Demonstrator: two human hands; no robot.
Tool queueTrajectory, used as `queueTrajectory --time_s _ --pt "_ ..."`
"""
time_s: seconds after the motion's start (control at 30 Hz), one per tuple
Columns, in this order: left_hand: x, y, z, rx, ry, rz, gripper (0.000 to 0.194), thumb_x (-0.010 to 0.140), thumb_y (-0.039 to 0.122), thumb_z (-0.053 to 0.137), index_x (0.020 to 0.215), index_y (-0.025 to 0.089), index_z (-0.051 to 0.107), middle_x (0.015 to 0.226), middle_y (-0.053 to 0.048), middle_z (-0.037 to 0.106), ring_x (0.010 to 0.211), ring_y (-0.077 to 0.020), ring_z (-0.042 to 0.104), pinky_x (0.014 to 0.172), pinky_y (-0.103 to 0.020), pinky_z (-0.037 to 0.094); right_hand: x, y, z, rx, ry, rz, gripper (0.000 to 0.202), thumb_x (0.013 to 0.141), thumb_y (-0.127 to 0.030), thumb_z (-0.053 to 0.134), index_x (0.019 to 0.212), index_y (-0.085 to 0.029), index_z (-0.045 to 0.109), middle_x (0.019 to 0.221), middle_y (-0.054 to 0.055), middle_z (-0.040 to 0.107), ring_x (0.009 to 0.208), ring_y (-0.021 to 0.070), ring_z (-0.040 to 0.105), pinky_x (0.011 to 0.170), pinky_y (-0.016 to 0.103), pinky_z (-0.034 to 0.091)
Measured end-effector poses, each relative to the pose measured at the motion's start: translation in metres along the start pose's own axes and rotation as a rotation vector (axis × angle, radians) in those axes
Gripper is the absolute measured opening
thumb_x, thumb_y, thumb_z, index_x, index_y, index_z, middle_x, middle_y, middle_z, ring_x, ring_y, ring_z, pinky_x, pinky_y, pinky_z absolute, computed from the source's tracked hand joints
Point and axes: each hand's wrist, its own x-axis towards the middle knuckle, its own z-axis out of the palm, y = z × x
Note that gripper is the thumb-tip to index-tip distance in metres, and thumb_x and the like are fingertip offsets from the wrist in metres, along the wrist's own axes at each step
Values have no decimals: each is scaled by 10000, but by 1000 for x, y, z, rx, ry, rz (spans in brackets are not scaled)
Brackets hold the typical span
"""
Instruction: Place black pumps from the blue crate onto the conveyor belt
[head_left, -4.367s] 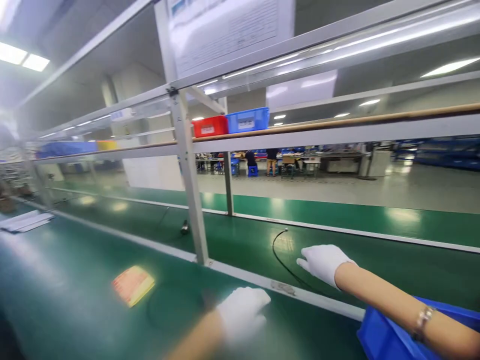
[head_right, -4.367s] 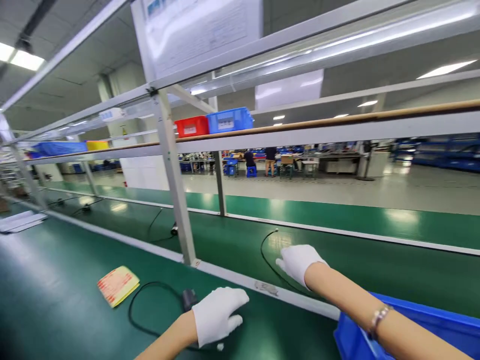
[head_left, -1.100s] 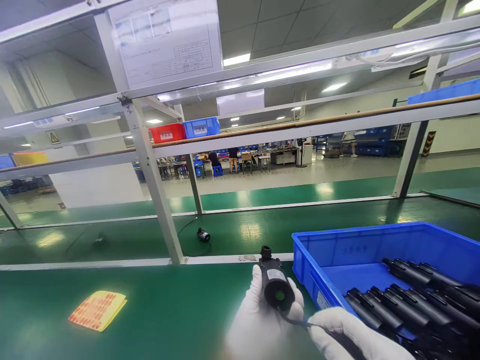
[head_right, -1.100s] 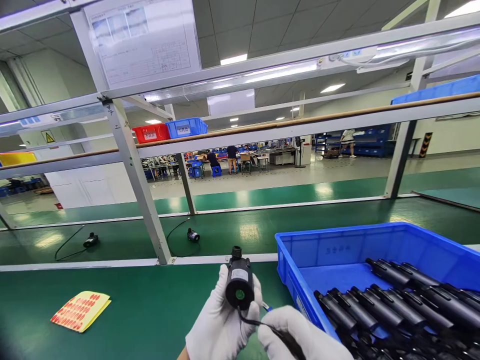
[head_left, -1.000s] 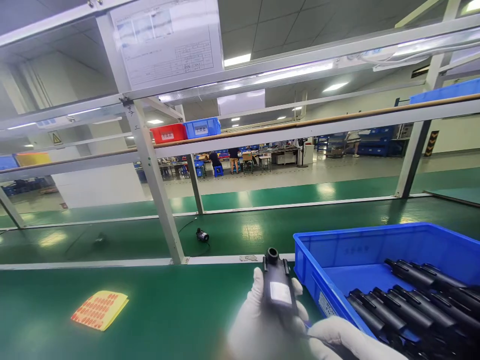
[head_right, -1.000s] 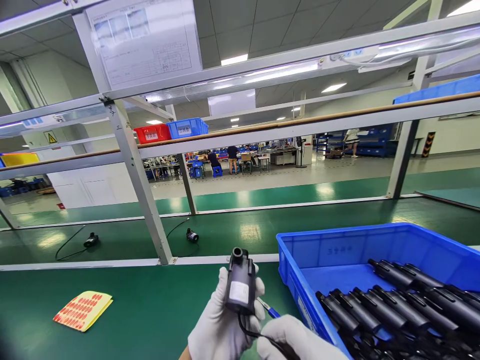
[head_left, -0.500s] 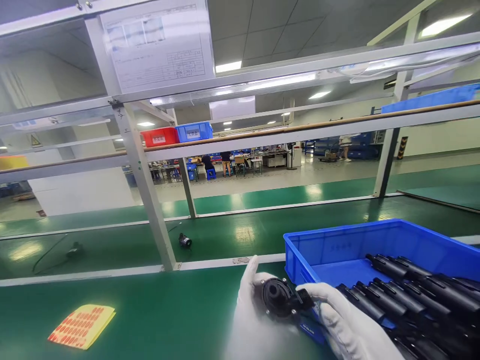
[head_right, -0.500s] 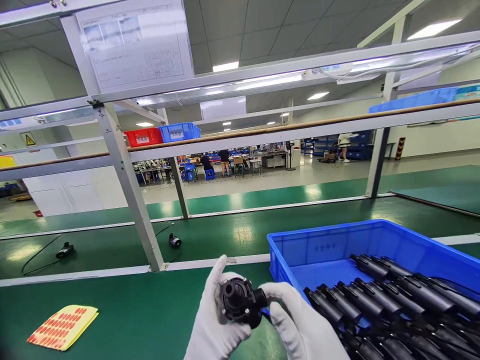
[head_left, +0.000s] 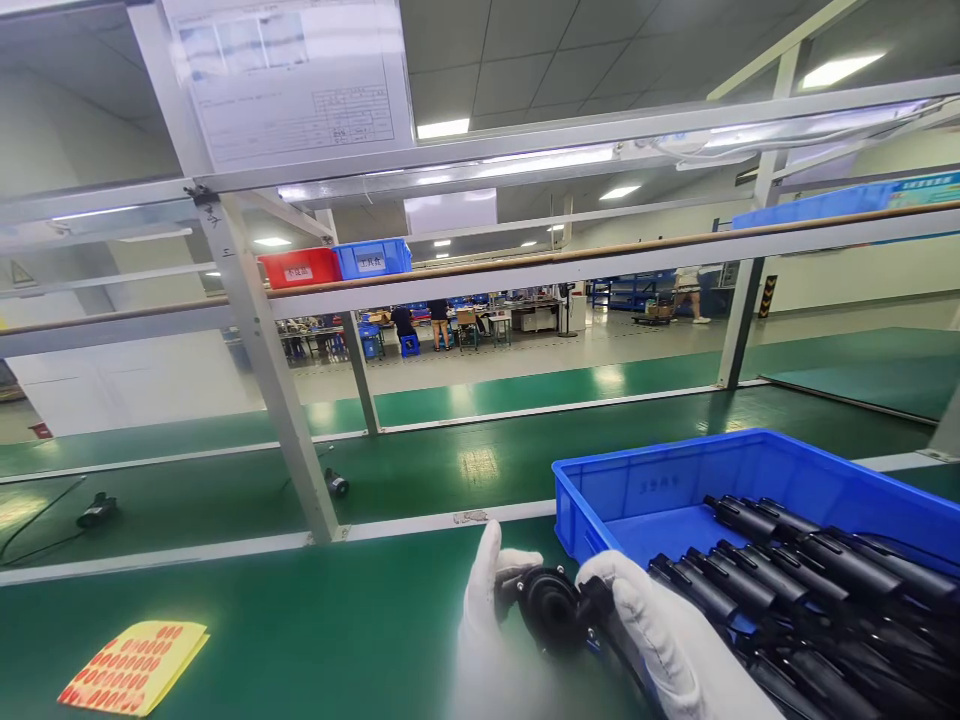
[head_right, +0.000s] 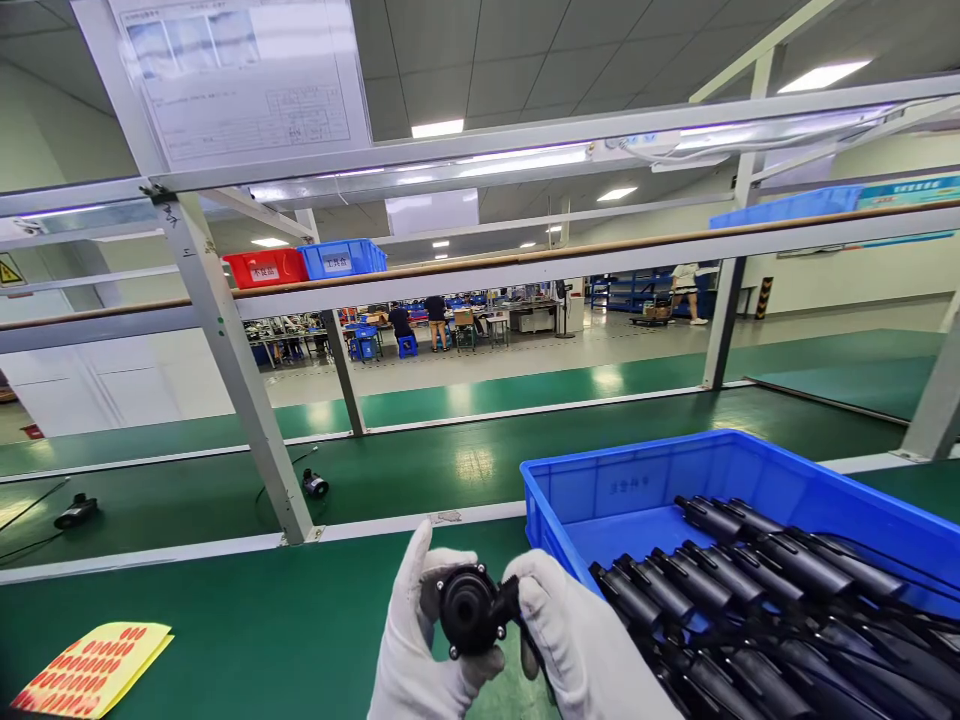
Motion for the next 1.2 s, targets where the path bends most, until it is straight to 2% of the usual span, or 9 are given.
queueTrajectory --time_s 0.13,0.23,0.33,0.43,0.77,0.9,1.0,1.1,1.2 --pt "2 0 0 9 -13 5 340 946 374 581 1235 196 583 1262 -96 594 1073 -220 611 908 -430 546 5 -1 -4 22 -56 16 492 970 -610 411 864 -236 714 838 59 742 799 241 718 745 290 604" --pt "5 -1 0 24 -24 25 393 916 376 624 1261 194 573 1244 -99 609 1064 -227 617 932 -452 532 -2 9 -8 22 -37 44 481 960 -627 461 1001 -215 706 974 82 743 859 225 713 734 301 605" --pt "8 -2 1 43 -32 38 764 629 304 890 1316 241 560 1122 -72 664 1060 -265 629 985 -411 503 -6 17 -11 11 -31 76 391 986 -528 527 1129 -188 659 1100 86 697 889 192 690 767 343 599" --pt "9 -4 2 60 -41 36 1037 411 168 962 1348 301 539 1037 -47 678 1008 -281 650 959 -356 508 -3 19 -14 -1 -52 92 287 994 -401 576 1151 -169 644 1125 60 666 909 192 669 783 355 587" --pt "10 -5 7 61 -56 26 889 419 125 943 1239 272 632 1003 -48 682 1010 -272 648 975 -350 496 -3 22 -22 24 -114 109 225 996 -361 584 1106 -179 656 1086 51 671 889 176 667 772 331 583" --pt "12 -1 9 -50 -72 -126 584 603 311 885 1151 278 686 1012 -58 691 1018 -269 658 930 -362 524 -4 22 -26 30 -142 104 231 995 -365 583 1098 -172 657 1075 48 673 877 174 667 763 329 582" --pt "16 4 11 -82 -79 -204 497 709 427 803 1164 263 686 989 -71 698 971 -259 669 892 -370 541 0 22 -28 33 -165 93 244 992 -367 587 1105 -160 649 1063 48 670 856 170 664 746 327 581" --pt "20 5 14 28 -119 -139 471 691 436 820 1100 229 711 963 -67 705 969 -244 664 952 -359 510 3 25 -27 37 -182 80 273 1001 -410 559 1034 -157 657 974 29 673 790 152 652 713 307 566" --pt "20 -1 14 166 -172 -13 585 541 371 923 1067 227 712 1004 -54 697 1023 -261 644 998 -369 481 5 29 -23 34 -195 69 456 1020 -533 443 831 -164 633 768 1 631 666 132 606 656 289 535"
